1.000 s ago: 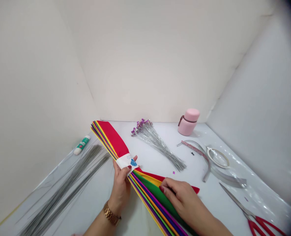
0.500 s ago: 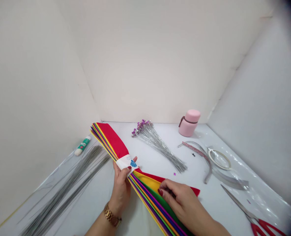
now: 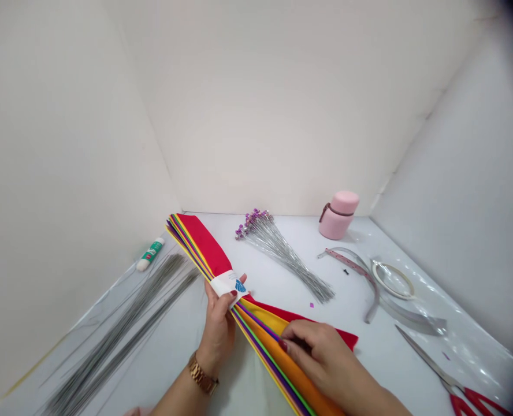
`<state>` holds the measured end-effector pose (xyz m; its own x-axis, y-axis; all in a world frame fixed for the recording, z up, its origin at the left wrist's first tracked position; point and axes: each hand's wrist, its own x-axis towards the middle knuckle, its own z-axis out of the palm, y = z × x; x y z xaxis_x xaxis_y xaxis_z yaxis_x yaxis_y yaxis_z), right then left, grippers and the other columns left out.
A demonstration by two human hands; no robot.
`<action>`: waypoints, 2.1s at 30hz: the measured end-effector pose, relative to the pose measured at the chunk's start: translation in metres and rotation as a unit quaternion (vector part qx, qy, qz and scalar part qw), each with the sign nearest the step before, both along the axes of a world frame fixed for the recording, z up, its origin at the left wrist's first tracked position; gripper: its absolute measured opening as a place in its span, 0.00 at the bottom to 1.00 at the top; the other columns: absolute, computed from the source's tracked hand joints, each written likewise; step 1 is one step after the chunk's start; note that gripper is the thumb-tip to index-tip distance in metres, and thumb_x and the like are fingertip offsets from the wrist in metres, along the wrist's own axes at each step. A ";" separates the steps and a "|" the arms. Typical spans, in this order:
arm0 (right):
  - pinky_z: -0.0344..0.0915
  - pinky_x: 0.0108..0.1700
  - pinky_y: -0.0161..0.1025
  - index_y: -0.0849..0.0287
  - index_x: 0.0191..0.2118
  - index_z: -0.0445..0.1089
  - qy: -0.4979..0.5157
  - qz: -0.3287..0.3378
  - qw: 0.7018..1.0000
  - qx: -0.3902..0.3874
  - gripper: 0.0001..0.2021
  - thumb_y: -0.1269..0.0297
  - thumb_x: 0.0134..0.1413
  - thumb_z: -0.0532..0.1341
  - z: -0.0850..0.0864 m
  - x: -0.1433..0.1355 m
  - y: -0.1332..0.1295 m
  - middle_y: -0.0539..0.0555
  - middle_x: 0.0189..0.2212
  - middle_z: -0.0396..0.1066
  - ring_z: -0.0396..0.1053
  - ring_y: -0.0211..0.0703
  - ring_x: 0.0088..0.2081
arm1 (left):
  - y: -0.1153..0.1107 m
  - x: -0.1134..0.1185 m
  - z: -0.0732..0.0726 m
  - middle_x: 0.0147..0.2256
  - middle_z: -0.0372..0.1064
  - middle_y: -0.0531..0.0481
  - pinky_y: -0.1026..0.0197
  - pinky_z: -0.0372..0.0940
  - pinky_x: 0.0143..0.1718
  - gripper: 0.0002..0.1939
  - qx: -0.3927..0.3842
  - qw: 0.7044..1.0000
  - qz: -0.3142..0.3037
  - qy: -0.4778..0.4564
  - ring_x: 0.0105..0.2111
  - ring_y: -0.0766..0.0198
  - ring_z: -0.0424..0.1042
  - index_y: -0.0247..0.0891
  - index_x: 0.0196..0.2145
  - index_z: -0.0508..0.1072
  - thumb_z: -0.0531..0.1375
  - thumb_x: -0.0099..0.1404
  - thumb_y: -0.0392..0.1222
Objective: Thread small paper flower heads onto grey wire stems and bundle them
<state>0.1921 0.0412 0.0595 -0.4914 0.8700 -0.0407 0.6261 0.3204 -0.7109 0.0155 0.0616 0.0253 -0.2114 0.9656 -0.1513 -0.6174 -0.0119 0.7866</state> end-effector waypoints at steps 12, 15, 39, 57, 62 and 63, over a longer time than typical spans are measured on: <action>0.54 0.26 0.33 0.57 0.25 0.63 -0.008 -0.054 0.998 0.013 0.10 0.65 0.55 0.49 -0.003 0.007 0.006 0.48 0.20 0.63 0.60 0.38 0.23 | -0.001 -0.012 0.010 0.54 0.57 0.48 0.48 0.58 0.50 0.44 0.042 0.989 -0.135 0.029 0.55 0.50 0.53 0.56 0.55 0.46 0.65 0.49 0.31; 0.55 0.27 0.34 0.57 0.26 0.63 -0.005 -0.054 0.999 0.005 0.10 0.65 0.55 0.49 -0.002 0.009 0.008 0.48 0.21 0.65 0.61 0.39 0.24 | -0.001 -0.015 0.007 0.54 0.57 0.47 0.47 0.57 0.50 0.45 0.044 0.988 -0.149 0.018 0.55 0.49 0.54 0.55 0.56 0.45 0.65 0.48 0.31; 0.56 0.29 0.32 0.57 0.28 0.65 0.004 -0.026 0.999 -0.037 0.04 0.68 0.49 0.53 0.007 0.004 0.001 0.47 0.25 0.68 0.62 0.38 0.26 | 0.001 -0.014 0.002 0.53 0.59 0.45 0.46 0.57 0.50 0.38 0.055 0.990 -0.126 0.027 0.55 0.48 0.54 0.50 0.52 0.53 0.65 0.48 0.32; 0.56 0.25 0.30 0.58 0.27 0.63 0.087 -0.038 0.987 -0.129 0.06 0.63 0.51 0.54 0.004 0.005 0.004 0.47 0.22 0.62 0.59 0.36 0.24 | 0.003 -0.019 -0.005 0.54 0.56 0.45 0.48 0.58 0.49 0.38 0.061 0.983 -0.173 0.018 0.55 0.48 0.54 0.52 0.52 0.53 0.65 0.47 0.32; 0.53 0.25 0.30 0.59 0.27 0.63 0.109 -0.024 0.982 -0.150 0.06 0.64 0.50 0.55 0.004 0.006 0.003 0.46 0.20 0.60 0.56 0.35 0.24 | 0.002 -0.015 -0.004 0.55 0.55 0.44 0.49 0.56 0.51 0.40 0.054 0.987 -0.147 0.039 0.55 0.50 0.53 0.53 0.54 0.49 0.64 0.49 0.32; 0.53 0.25 0.31 0.59 0.26 0.63 0.111 -0.024 0.982 -0.149 0.07 0.64 0.51 0.54 0.003 0.006 0.003 0.46 0.20 0.60 0.56 0.35 0.24 | 0.002 -0.015 -0.004 0.55 0.56 0.44 0.48 0.55 0.51 0.41 0.052 0.987 -0.149 0.037 0.55 0.49 0.54 0.53 0.55 0.49 0.64 0.49 0.32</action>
<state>0.1985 0.0443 0.0628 -0.4759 0.8579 -0.1937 0.4538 0.0509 -0.8896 0.0007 0.0631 0.0213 0.0775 0.9960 -0.0438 -0.5469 0.0791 0.8335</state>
